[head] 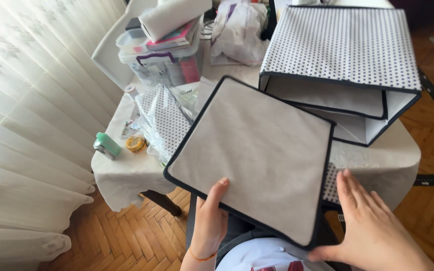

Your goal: Assembling foldable fabric storage boxes and inserting their base plates.

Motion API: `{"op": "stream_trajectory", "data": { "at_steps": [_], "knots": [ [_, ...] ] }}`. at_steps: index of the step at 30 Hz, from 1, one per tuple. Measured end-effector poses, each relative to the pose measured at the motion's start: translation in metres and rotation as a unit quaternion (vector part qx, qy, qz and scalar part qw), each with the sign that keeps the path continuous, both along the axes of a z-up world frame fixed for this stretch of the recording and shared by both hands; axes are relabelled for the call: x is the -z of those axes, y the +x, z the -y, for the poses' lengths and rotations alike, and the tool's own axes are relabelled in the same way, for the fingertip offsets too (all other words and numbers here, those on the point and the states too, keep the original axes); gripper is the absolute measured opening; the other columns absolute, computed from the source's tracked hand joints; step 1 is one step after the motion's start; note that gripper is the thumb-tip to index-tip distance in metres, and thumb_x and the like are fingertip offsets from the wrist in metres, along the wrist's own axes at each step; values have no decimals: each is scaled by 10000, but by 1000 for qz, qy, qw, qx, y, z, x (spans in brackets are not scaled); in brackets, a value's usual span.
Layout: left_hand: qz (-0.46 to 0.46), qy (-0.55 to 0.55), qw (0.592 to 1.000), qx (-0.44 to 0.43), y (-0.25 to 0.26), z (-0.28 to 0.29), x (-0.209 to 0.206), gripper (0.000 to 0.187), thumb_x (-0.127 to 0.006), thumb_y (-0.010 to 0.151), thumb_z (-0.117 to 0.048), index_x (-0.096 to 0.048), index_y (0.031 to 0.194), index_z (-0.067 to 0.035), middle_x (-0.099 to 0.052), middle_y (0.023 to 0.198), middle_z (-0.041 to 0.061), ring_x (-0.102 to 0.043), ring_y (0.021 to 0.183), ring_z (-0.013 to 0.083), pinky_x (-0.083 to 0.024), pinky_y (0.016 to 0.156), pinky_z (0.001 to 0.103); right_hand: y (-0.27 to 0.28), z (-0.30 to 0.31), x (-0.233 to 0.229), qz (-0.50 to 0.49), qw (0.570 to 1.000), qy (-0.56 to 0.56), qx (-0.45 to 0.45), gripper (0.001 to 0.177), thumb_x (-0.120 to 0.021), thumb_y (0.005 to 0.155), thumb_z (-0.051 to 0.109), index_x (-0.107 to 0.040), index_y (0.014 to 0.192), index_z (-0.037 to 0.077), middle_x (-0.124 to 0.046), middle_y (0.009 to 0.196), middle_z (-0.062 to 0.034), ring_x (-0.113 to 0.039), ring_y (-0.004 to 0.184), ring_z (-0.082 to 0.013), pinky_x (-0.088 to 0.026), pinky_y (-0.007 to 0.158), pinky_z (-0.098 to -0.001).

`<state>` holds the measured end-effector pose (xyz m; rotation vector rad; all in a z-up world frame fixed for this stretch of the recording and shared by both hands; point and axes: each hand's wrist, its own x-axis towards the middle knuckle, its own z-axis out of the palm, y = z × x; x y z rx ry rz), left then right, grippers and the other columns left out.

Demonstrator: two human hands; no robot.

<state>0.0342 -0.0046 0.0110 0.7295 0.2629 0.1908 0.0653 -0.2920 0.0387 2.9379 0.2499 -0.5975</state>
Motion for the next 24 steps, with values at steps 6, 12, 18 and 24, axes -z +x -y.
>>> {"op": "stream_trajectory", "data": {
  "at_steps": [6,12,18,24],
  "knots": [
    [-26,-5,999,-28,29,-12,33,272,-672,944,-134,-657,1162,28,-694,1055,96,-654,937,182,-454,712,327,35,-13,4,264,956,-46,-120,1087,-653,682,470,-213,1543,-26,-176,1647,-235,-193,1539,-317,-182,1256,-447],
    [34,4,999,31,25,-17,-11,326,-638,923,-276,-691,1057,16,-748,954,63,-719,835,169,-602,695,309,100,-53,-18,386,907,97,-141,406,-548,952,20,-580,1356,-5,-668,1303,-182,-659,1213,-270,-465,1139,-392],
    [-17,527,848,50,-18,-32,-33,582,-633,876,-590,-776,1092,-69,-789,1031,61,-725,880,146,-599,781,287,118,-66,-36,424,873,131,-203,405,-597,834,11,-719,1207,106,-746,1184,-104,-757,969,-238,-616,788,-367],
    [165,863,332,-344,17,-56,-93,530,-708,743,-238,-680,1262,-133,-726,1266,154,-667,1172,363,-457,1050,456,125,-78,-60,413,862,159,-248,206,-659,866,65,-754,1026,154,-766,979,-63,-756,863,-221,-613,702,-372]
  ]
}}
